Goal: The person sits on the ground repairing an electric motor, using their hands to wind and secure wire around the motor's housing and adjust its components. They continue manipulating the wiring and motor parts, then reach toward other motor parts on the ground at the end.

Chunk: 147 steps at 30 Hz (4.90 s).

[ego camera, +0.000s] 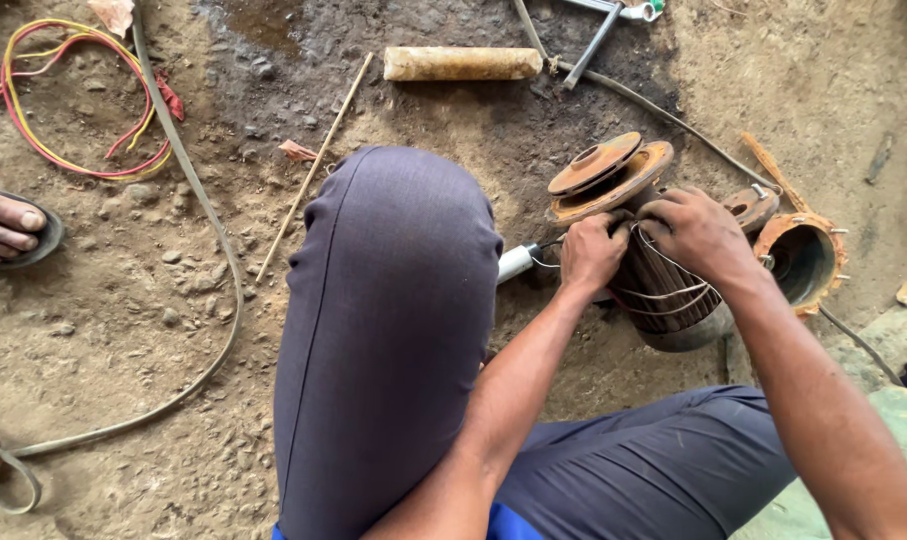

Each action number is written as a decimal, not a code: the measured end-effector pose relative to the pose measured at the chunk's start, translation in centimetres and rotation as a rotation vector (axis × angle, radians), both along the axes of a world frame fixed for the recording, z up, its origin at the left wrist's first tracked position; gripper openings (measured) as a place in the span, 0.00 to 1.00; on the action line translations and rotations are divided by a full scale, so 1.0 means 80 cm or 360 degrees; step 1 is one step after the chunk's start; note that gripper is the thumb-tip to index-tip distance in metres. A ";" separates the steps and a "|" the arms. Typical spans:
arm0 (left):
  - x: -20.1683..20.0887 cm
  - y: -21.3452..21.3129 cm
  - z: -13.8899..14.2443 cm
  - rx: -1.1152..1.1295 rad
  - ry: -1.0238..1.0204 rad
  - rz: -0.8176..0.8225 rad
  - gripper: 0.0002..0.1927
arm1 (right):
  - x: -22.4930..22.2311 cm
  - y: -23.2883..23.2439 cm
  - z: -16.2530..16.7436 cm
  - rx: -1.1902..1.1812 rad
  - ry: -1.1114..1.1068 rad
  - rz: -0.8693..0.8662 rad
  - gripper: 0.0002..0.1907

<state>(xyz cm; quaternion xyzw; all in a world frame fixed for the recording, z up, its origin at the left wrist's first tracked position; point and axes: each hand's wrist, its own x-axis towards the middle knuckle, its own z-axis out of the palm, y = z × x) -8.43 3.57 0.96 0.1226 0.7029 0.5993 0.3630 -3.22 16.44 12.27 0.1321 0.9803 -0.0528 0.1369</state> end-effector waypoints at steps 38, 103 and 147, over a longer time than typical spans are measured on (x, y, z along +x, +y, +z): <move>0.007 -0.005 0.000 0.0047 0.0211 0.0052 0.15 | -0.026 -0.020 0.009 0.0398 -0.0358 0.0244 0.07; 0.019 0.011 -0.035 0.0266 -0.0162 0.0008 0.14 | 0.037 -0.061 -0.046 -0.0560 0.0642 -0.1120 0.08; 0.019 0.007 -0.046 0.0453 0.0008 -0.0115 0.15 | 0.024 -0.048 -0.041 -0.0582 0.0560 -0.1425 0.10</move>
